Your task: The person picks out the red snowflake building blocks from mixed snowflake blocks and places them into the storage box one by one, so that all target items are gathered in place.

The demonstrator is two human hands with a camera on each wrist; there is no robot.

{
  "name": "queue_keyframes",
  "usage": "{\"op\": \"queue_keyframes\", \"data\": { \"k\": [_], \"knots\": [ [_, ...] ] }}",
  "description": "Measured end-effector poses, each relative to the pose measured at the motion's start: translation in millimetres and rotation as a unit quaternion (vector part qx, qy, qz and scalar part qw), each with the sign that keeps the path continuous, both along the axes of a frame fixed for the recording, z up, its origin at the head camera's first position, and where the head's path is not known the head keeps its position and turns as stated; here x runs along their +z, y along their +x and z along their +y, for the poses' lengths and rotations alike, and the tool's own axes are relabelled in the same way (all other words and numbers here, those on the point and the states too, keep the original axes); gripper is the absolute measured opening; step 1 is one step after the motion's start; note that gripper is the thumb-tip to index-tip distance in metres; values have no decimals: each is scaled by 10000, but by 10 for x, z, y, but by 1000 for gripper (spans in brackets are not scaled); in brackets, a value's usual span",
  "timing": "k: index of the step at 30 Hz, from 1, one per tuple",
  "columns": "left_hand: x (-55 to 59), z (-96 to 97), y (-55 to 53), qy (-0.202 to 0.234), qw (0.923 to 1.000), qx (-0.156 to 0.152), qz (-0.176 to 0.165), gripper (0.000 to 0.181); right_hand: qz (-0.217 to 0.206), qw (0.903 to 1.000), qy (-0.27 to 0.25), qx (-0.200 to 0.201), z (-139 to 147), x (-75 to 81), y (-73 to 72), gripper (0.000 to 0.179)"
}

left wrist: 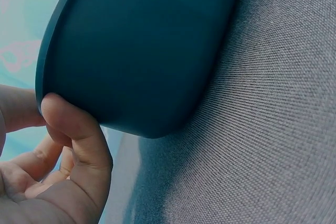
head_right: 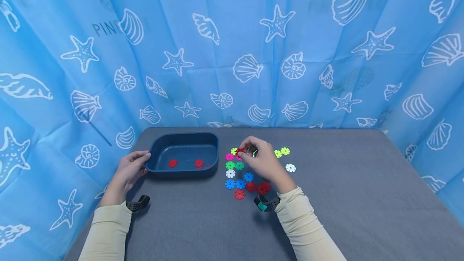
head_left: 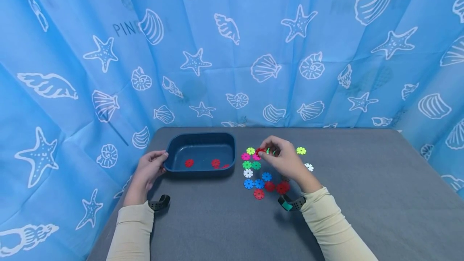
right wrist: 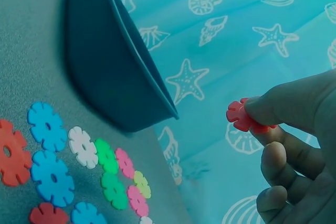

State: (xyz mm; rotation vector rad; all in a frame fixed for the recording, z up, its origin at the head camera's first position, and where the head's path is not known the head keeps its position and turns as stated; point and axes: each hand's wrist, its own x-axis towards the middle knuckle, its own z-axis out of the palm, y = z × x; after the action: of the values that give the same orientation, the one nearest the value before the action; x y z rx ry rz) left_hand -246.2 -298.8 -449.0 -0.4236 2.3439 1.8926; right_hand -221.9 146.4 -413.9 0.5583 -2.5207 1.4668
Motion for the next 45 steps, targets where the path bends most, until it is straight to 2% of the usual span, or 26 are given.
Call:
{"op": "queue_keyframes", "data": {
  "k": [13, 20, 31, 45],
  "knots": [
    [-45, -19, -3, 25, 10000, 55, 34, 52, 111, 9999, 28, 91, -70, 94, 57, 7],
    [-55, -29, -18, 34, 10000, -28, 58, 53, 114, 9998, -10, 167, -102, 149, 82, 7],
    [-20, -34, -18, 169, 9998, -59, -15, 53, 289, 9991, -12, 304, -223, 251, -1, 9],
    [-23, -36, -17, 154, 9999, 15, 18, 50, 22, 9986, -136, 514, -502, 268, -72, 5]
  ]
}}
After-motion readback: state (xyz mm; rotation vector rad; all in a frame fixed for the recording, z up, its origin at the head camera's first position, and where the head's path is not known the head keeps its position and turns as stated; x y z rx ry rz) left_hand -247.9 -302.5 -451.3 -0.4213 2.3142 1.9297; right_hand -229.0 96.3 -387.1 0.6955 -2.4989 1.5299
